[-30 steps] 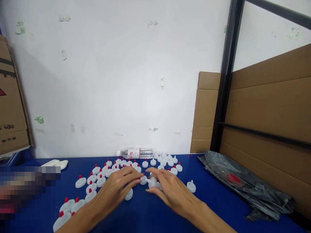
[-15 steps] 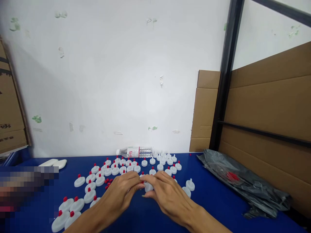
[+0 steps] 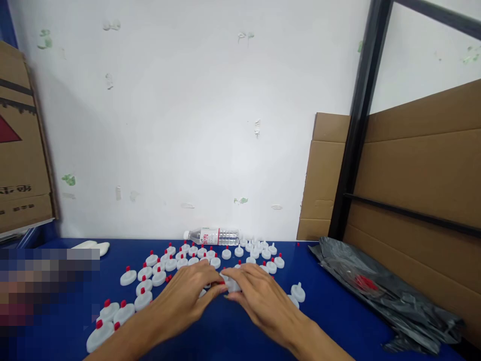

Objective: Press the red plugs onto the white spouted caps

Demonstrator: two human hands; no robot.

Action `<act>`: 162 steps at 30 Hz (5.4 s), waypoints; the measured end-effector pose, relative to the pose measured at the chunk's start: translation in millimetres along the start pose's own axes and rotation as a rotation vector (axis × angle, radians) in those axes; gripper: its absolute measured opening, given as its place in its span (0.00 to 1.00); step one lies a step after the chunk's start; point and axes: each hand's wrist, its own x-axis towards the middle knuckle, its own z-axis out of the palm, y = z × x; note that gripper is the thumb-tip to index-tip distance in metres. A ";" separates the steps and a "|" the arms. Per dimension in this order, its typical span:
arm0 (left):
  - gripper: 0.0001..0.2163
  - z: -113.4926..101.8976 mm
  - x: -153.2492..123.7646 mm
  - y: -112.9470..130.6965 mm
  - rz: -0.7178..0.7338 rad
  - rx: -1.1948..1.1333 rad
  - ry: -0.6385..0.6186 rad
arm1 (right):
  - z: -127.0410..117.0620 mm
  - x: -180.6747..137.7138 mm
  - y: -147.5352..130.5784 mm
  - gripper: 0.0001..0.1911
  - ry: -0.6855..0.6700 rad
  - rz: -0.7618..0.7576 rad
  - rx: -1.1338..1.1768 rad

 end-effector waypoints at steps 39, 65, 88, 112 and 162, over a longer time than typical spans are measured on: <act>0.10 -29.3 1.4 -51.2 -0.205 0.412 0.016 | -53.0 -30.0 78.9 0.06 -0.490 0.958 -0.284; 0.10 16.5 -0.3 -13.2 0.464 0.047 0.384 | -7.8 -5.3 8.5 0.21 -0.047 0.181 0.141; 0.13 12.6 -6.7 10.6 0.232 -0.147 0.256 | 0.2 -11.4 -5.7 0.22 0.189 0.000 0.035; 0.11 -24.3 -2.7 -53.4 -0.010 0.359 -0.095 | -48.2 -11.3 78.9 0.11 -0.025 0.519 -0.178; 0.09 10.6 -1.4 3.5 -0.073 -0.372 0.183 | -10.0 -7.9 4.4 0.20 -0.017 0.162 0.118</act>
